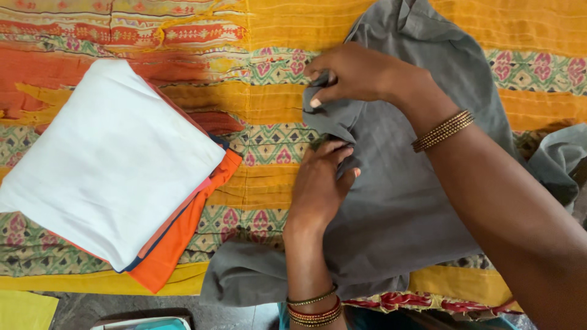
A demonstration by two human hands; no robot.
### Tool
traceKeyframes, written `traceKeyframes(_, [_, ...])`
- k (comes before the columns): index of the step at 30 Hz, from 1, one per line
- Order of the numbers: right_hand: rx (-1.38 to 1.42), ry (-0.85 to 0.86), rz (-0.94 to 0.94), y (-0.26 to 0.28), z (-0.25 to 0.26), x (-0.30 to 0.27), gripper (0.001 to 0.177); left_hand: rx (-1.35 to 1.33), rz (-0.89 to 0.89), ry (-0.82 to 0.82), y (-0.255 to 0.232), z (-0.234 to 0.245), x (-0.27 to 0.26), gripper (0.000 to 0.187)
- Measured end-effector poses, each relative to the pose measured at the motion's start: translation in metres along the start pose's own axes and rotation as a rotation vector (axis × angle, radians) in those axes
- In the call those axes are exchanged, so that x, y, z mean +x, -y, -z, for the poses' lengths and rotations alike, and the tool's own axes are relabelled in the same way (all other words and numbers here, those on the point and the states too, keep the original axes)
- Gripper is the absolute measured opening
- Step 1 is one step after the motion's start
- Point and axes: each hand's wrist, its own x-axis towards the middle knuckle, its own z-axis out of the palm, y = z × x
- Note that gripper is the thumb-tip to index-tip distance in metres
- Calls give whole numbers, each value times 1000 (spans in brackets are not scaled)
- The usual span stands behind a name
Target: The person irons a gray t-shirt laid out on a patterned bedsheet. They smooth the fabric with their hands, use a black electric iron to press the shirt, and fold it after ironing.
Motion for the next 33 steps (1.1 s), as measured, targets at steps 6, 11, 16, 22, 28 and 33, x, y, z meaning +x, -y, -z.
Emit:
traceKeyframes(6, [-52,97,-82,15,-6,16,30,46,-63,-43,6,-4,0,38])
traceKeyframes(11, [-164,-144,-79,32,-7,31,7,-106,60,-146,0,-3,2,28])
traceKeyframes(16, [-185,-405,205,57,-9,59,9,-138,117,-502,-1,2,4,33])
traceKeyframes(22, [229,-313,201,23,-4,32,32,88,335,-653,6,29,-4,57])
traceKeyframes(28, [-18,-700,-167,-129,7,-44,6,106,172,-627,5,28,-3,44])
traceKeyframes(33, [-487,-599,-315,-178,24,-76,13,62,107,-564,-8,18,1,30])
